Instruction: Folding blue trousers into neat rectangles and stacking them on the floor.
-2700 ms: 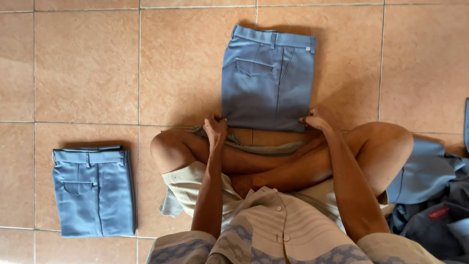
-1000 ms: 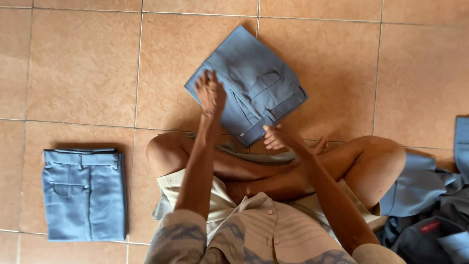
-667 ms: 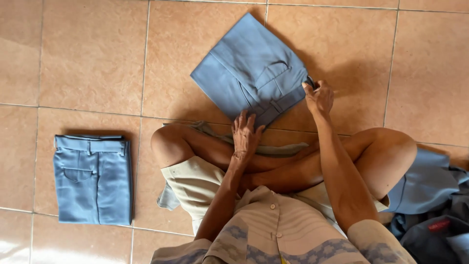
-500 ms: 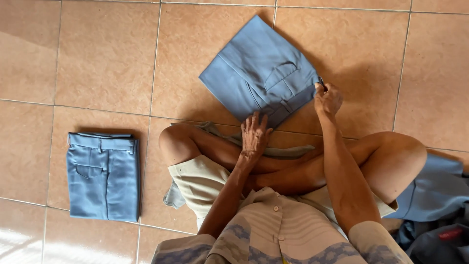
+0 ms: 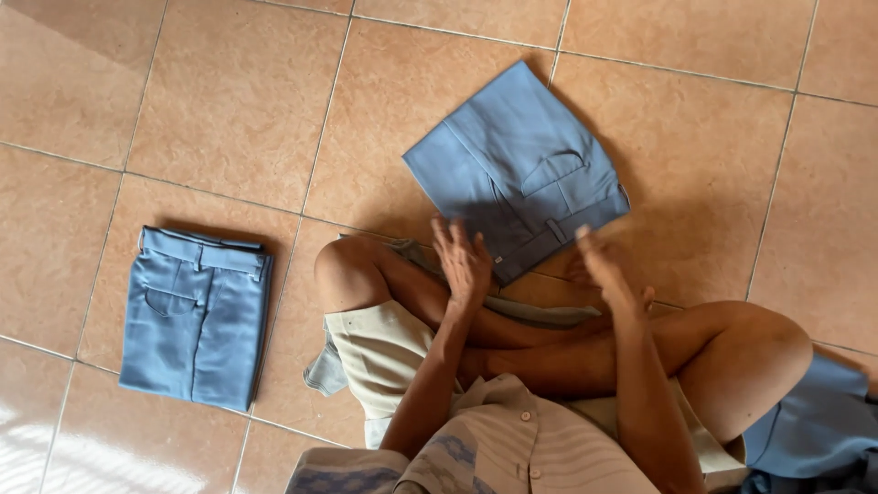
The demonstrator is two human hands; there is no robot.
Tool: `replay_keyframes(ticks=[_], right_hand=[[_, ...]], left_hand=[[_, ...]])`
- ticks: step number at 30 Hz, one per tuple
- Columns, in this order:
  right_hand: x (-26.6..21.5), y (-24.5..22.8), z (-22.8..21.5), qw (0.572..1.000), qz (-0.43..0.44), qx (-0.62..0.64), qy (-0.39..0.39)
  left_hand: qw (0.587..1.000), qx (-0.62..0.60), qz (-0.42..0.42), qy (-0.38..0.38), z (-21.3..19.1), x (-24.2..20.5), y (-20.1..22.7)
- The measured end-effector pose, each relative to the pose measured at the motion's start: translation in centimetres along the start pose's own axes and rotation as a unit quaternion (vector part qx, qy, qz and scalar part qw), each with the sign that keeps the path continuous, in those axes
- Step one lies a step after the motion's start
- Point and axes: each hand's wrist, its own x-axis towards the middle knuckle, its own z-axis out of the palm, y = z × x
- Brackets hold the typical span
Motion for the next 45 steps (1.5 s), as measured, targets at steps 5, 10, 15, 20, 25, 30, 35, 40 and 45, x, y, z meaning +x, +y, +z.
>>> replay_keyframes(ticks=[5, 10, 15, 20, 25, 30, 35, 40, 45], right_hand=[[0.9, 3.7, 3.8, 0.958, 0.023, 0.133, -0.254], [-0.8, 2.1, 3.3, 0.955, 0.022, 0.164, -0.246], [1.0, 3.3, 2.8, 0.949, 0.057, 0.232, -0.204], [3.7, 3.8, -1.7, 0.968, -0.191, -0.012, 0.162], [-1.1, 1.7, 3.4, 0.866, -0.334, -0.245, 0.279], [-2.4, 2.2, 5.7, 0.791, -0.387, -0.379, 0.284], [-1.9, 2.4, 6.3, 0.737, -0.413, -0.384, 0.372], [-1.4, 2.6, 6.5, 0.73, -0.408, -0.405, 0.37], [-1.2, 2.1, 6.3, 0.714, -0.433, -0.394, 0.384]], left_hand=[[0.974, 0.092, -0.086, 0.19, 5.4, 4.8, -8.7], [0.953, -0.137, -0.262, 0.059, 3.9, 9.5, -11.1], [0.942, -0.15, -0.299, -0.005, 2.8, 7.7, -10.0], [0.95, -0.011, -0.122, -0.287, -3.2, 0.5, -3.7], [0.959, 0.023, -0.026, -0.282, -4.3, 3.0, 4.5], [0.965, 0.016, 0.257, -0.059, 2.6, 11.4, 3.5], [0.963, 0.112, 0.246, -0.015, 8.6, 18.8, -4.1], [0.97, 0.068, 0.22, -0.076, 8.2, 18.8, -4.6], [0.97, 0.126, 0.203, -0.044, 6.5, 16.9, -2.7]])
